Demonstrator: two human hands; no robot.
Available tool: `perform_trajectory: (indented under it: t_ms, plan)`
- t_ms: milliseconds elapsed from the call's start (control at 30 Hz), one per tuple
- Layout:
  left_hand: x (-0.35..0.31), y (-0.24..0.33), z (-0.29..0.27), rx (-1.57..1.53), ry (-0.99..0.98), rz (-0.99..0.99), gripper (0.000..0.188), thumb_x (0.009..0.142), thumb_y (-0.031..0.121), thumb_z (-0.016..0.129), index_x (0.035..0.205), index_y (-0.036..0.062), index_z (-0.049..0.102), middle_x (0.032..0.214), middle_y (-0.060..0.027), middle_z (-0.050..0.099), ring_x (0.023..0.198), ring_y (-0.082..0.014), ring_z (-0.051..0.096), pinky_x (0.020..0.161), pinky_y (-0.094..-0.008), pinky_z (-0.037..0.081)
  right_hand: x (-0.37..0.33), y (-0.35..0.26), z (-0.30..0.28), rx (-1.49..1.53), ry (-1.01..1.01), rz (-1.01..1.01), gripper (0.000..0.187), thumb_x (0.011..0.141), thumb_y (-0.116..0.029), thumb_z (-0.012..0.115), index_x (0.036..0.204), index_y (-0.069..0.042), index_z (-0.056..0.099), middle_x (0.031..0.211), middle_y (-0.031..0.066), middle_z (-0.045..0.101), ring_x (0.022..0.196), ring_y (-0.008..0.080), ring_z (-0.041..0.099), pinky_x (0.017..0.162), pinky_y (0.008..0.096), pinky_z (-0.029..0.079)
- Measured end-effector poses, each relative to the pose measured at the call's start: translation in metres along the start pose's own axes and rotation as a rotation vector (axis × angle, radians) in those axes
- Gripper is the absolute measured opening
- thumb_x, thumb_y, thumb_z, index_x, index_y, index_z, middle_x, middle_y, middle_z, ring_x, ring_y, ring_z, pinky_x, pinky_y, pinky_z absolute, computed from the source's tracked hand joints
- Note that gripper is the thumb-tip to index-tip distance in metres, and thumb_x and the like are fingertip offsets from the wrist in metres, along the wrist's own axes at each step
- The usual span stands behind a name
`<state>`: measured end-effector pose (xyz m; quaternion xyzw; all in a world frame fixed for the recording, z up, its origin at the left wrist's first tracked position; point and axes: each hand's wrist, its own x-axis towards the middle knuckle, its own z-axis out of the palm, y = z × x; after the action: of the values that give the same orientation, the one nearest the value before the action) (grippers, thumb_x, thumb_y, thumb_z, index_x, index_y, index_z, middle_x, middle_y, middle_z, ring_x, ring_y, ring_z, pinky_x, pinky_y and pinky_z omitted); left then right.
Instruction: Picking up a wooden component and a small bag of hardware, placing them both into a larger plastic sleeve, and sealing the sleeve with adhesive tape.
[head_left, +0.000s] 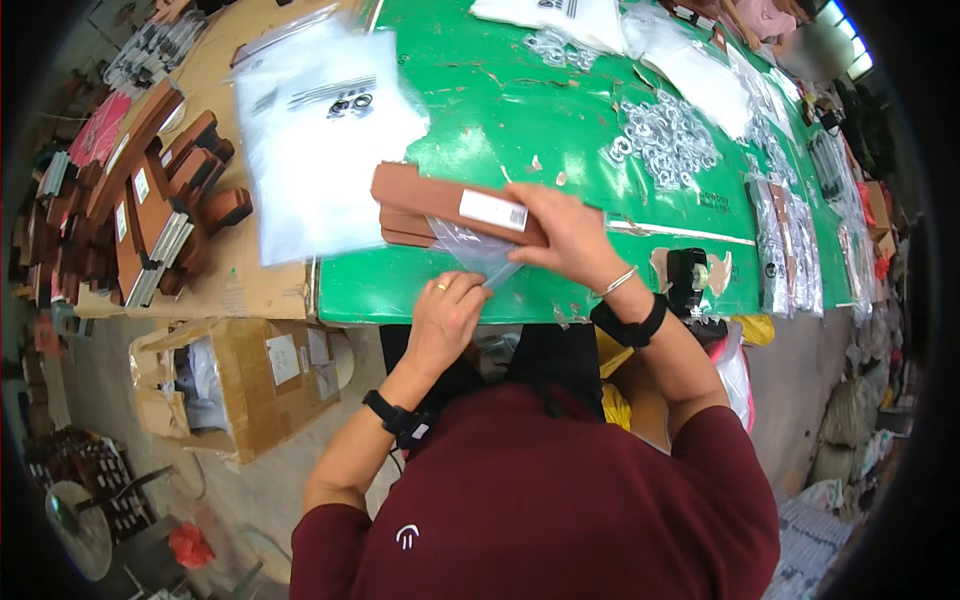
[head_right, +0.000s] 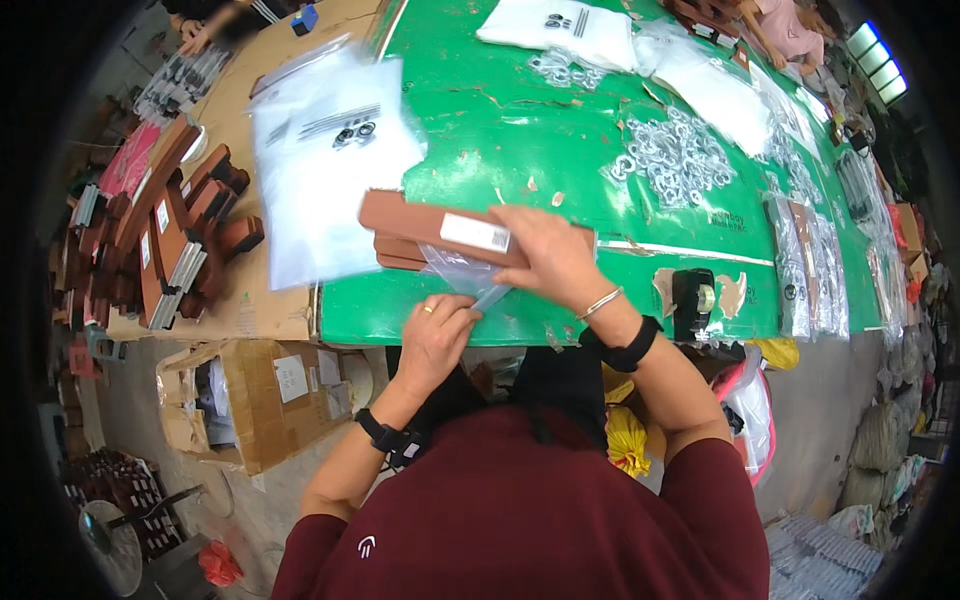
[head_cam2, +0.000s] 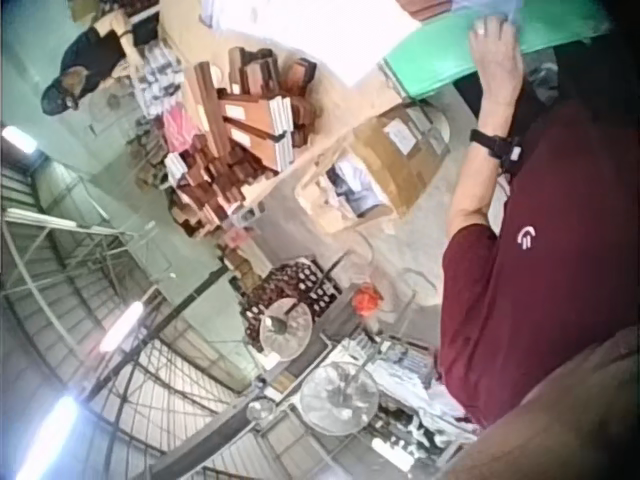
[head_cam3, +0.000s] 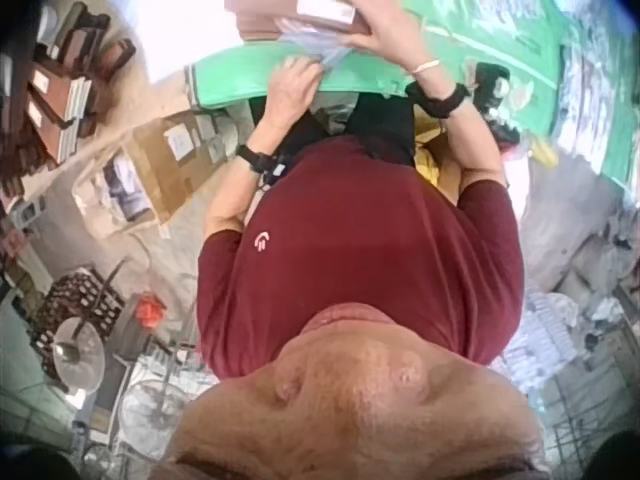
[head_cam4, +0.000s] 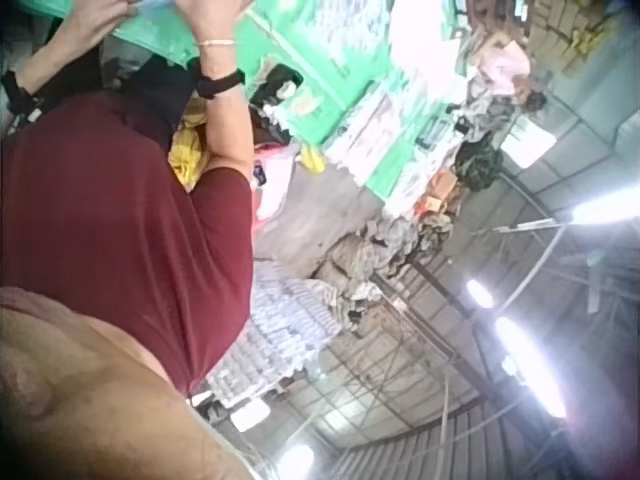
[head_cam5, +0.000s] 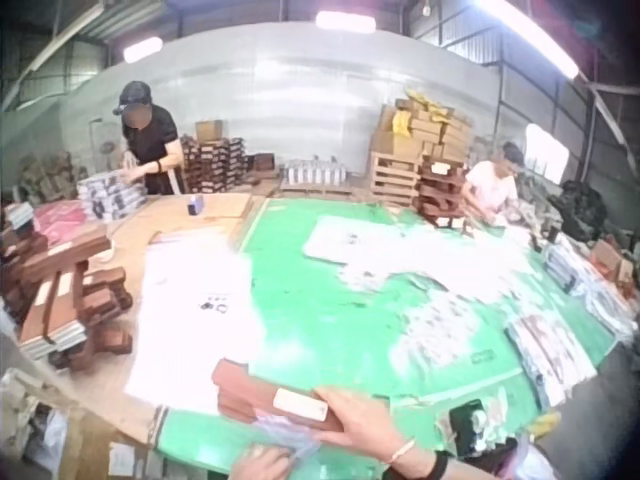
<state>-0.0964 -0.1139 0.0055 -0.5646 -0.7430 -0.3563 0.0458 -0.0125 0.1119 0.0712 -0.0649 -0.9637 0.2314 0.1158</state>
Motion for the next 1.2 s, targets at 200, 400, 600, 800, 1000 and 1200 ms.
perform_trajectory:
  t_ms: [200, 400, 600, 800, 1000, 1200]
  plan:
    - [0.005, -0.018, -0.045, -0.058, 0.069, -0.155, 0.017, 0.086, 0.0, 0.069, 0.102, 0.0064, 0.071, 0.099, -0.0086, 0.072, 0.092, -0.028, 0.068, 0.08, -0.0375, 0.054, -0.01, 0.007, 0.038, -0.168, -0.03, -0.009, 0.088, 0.068, -0.025, 0.089, 0.144, -0.01, 0.05, 0.124, 0.0129, 0.06, 0.115, 0.0338, 0.057, 0.096, 0.045, 0.047]
    - [0.053, -0.127, -0.11, 0.039, 0.197, -0.517, 0.025, 0.085, 0.01, 0.075, 0.11, 0.0096, 0.07, 0.099, -0.0083, 0.071, 0.09, -0.0273, 0.067, 0.078, -0.0391, 0.054, -0.014, 0.022, 0.013, -0.121, -0.022, -0.119, 0.084, 0.066, -0.018, 0.086, 0.143, -0.011, 0.052, 0.109, 0.0106, 0.059, 0.104, 0.0317, 0.057, 0.089, 0.0438, 0.046]
    - [0.051, -0.179, -0.087, 0.485, -0.075, -0.358, 0.034, 0.076, 0.026, 0.084, 0.104, 0.0128, 0.069, 0.09, -0.0066, 0.065, 0.089, -0.0275, 0.064, 0.077, -0.0409, 0.052, -0.028, 0.033, 0.004, -0.091, -0.086, -0.217, 0.09, 0.063, -0.018, 0.089, 0.144, -0.012, 0.052, 0.112, 0.0088, 0.06, 0.105, 0.0319, 0.058, 0.096, 0.0461, 0.043]
    - [0.051, -0.197, -0.083, 0.145, -0.058, -0.637, 0.026, 0.082, 0.027, 0.08, 0.077, 0.0033, 0.069, 0.069, -0.0073, 0.063, 0.063, -0.02, 0.058, 0.06, -0.0358, 0.044, -0.016, 0.015, -0.004, -0.034, -0.044, -0.173, 0.081, 0.078, -0.043, 0.081, 0.148, -0.015, 0.05, 0.155, 0.0146, 0.045, 0.143, 0.0389, 0.041, 0.119, 0.054, 0.029]
    - [0.081, -0.221, -0.1, -0.075, -0.24, -0.682, 0.024, 0.093, 0.023, 0.067, 0.092, 0.0012, 0.077, 0.067, -0.004, 0.064, 0.062, -0.0145, 0.057, 0.059, -0.0311, 0.044, 0.0, 0.008, -0.007, 0.265, 0.037, -0.131, 0.056, 0.089, -0.03, 0.075, 0.139, -0.01, 0.059, 0.149, 0.0156, 0.052, 0.135, 0.0373, 0.05, 0.112, 0.0482, 0.04]
    - [0.114, -0.233, -0.158, -0.533, 0.727, -0.518, 0.024, 0.105, 0.02, 0.059, 0.09, 0.0036, 0.068, 0.076, 0.0038, 0.058, 0.066, -0.0044, 0.047, 0.059, -0.0228, 0.037, 0.028, -0.041, 0.017, 0.41, 0.059, -0.211, 0.049, 0.093, -0.029, 0.072, 0.136, -0.01, 0.062, 0.14, 0.0165, 0.058, 0.128, 0.0352, 0.055, 0.107, 0.0435, 0.045]
